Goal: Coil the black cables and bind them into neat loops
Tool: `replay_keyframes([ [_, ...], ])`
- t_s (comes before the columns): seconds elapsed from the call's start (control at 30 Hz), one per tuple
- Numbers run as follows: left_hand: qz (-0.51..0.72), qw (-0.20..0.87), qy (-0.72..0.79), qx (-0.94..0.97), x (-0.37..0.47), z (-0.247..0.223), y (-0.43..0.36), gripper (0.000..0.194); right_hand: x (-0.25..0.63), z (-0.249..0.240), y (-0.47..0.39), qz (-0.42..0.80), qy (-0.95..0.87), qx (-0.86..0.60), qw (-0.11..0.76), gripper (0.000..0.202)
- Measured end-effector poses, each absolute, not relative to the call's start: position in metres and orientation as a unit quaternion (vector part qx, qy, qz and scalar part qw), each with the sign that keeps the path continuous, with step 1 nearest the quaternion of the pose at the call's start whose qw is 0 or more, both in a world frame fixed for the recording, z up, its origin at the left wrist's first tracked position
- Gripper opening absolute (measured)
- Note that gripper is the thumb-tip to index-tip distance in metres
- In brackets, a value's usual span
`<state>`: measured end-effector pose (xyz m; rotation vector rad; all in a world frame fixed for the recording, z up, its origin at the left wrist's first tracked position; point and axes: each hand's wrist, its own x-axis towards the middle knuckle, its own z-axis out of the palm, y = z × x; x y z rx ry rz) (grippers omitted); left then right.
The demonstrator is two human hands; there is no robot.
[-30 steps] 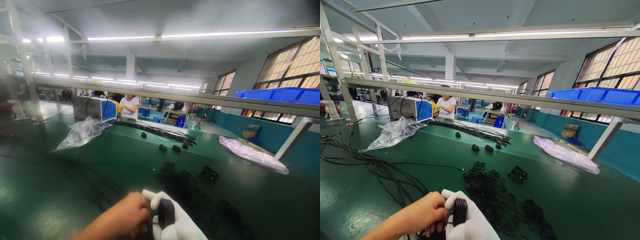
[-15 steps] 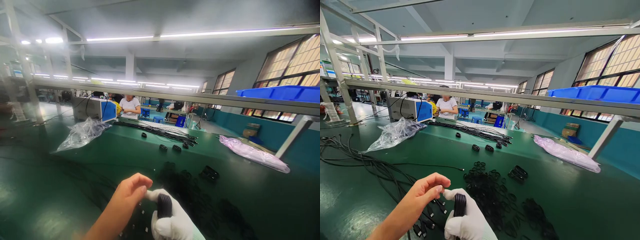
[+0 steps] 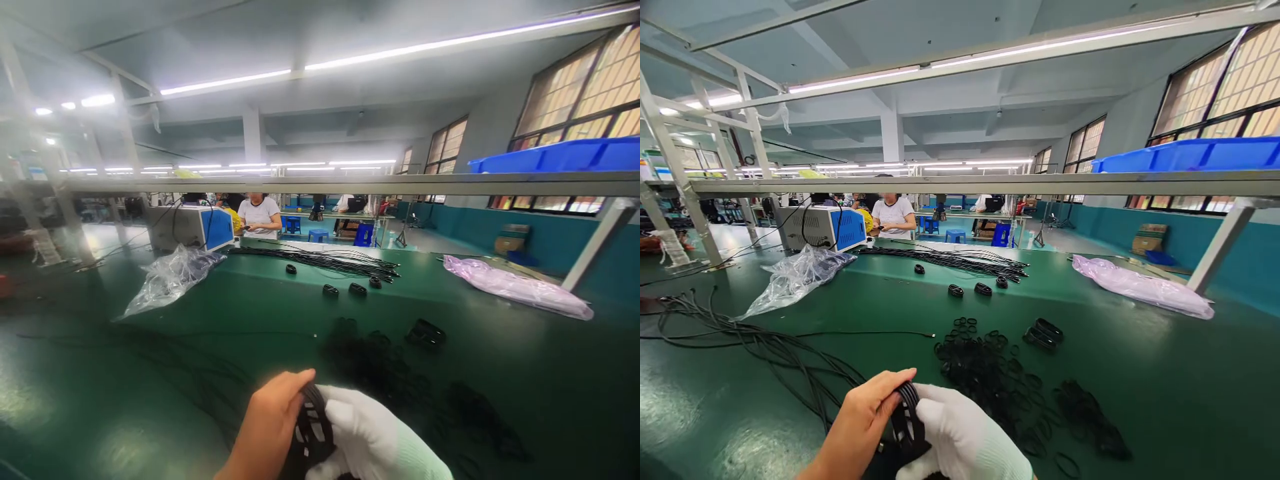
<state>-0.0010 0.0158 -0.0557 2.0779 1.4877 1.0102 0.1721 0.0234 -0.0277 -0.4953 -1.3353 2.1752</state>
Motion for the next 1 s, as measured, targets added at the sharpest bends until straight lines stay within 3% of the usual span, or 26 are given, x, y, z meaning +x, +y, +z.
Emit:
replay_keyframes([
  [0.1,0.397,0.153,0.499,0.755,0.0,-0.058,0.012,0.039,0.167,-0.034,0.026,0.821,-0.468,-0.145,0.294,0.037],
  [0.23,0.358,0.084,0.539,0.758,0.008,-0.061,0.008,0.043,0.157,-0.036,0.024,0.803,-0.48,-0.19,0.299,0.046],
  [0.43,0.313,0.072,0.572,0.755,0.007,-0.063,0.004,0.046,0.154,-0.048,0.023,0.748,-0.532,-0.249,0.311,0.04],
  [0.67,0.472,0.244,0.585,0.613,0.011,-0.064,0.016,0.033,0.149,-0.055,0.024,0.786,-0.488,-0.198,0.323,0.058],
  [0.8,0.428,0.268,0.603,0.618,0.007,-0.055,0.026,0.026,0.156,-0.058,0.025,0.846,-0.414,-0.142,0.306,0.041],
  [0.87,0.387,0.342,0.583,0.627,-0.005,-0.045,0.03,0.019,0.159,-0.06,0.027,0.884,-0.348,-0.116,0.288,0.037],
  [1.0,0.358,0.514,0.444,0.641,-0.035,-0.031,0.032,0.037,0.16,-0.061,0.028,0.934,-0.266,-0.09,0.219,0.047],
])
